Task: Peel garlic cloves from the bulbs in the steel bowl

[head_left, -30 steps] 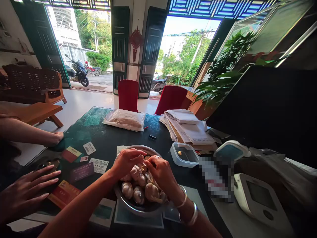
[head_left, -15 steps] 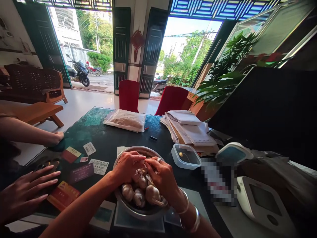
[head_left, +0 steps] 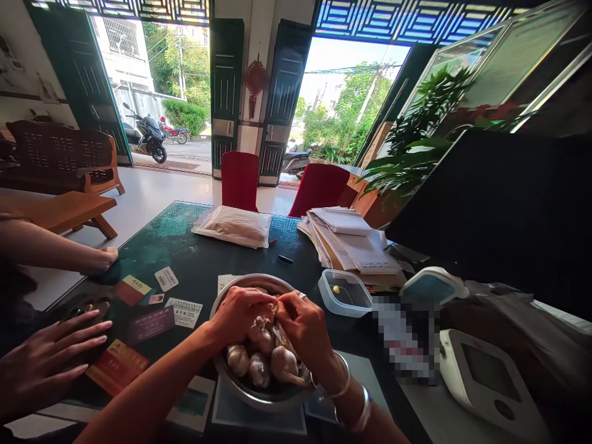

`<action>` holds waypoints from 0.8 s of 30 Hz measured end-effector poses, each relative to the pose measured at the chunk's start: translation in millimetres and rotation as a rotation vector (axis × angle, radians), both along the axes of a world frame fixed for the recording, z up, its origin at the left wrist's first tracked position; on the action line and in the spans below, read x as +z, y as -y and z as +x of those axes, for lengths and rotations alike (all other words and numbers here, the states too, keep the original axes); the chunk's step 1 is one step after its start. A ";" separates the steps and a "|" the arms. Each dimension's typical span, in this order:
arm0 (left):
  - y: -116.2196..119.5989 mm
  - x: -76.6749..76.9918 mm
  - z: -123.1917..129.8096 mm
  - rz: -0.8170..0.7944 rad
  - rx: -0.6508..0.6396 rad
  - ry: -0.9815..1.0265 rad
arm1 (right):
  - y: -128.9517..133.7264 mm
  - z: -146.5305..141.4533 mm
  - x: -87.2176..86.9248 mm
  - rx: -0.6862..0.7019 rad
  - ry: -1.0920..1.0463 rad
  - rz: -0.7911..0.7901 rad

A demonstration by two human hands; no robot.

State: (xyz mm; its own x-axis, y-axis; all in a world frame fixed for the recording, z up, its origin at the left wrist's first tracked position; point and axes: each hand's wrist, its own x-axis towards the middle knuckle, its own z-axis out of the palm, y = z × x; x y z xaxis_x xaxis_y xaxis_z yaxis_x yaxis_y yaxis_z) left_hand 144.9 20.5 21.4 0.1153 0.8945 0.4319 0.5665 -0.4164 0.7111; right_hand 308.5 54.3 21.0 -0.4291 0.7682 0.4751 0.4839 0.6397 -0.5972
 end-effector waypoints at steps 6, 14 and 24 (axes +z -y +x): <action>-1.2 -0.1 -2.5 -0.077 0.008 0.145 | -1.4 -0.8 1.5 -0.058 0.085 -0.071; -2.6 2.7 -4.6 -0.150 0.046 0.154 | -3.0 0.0 4.4 0.026 0.258 -0.101; -5.8 -6.0 -8.2 -0.045 0.056 -0.106 | -2.5 2.1 4.2 0.149 -0.033 0.034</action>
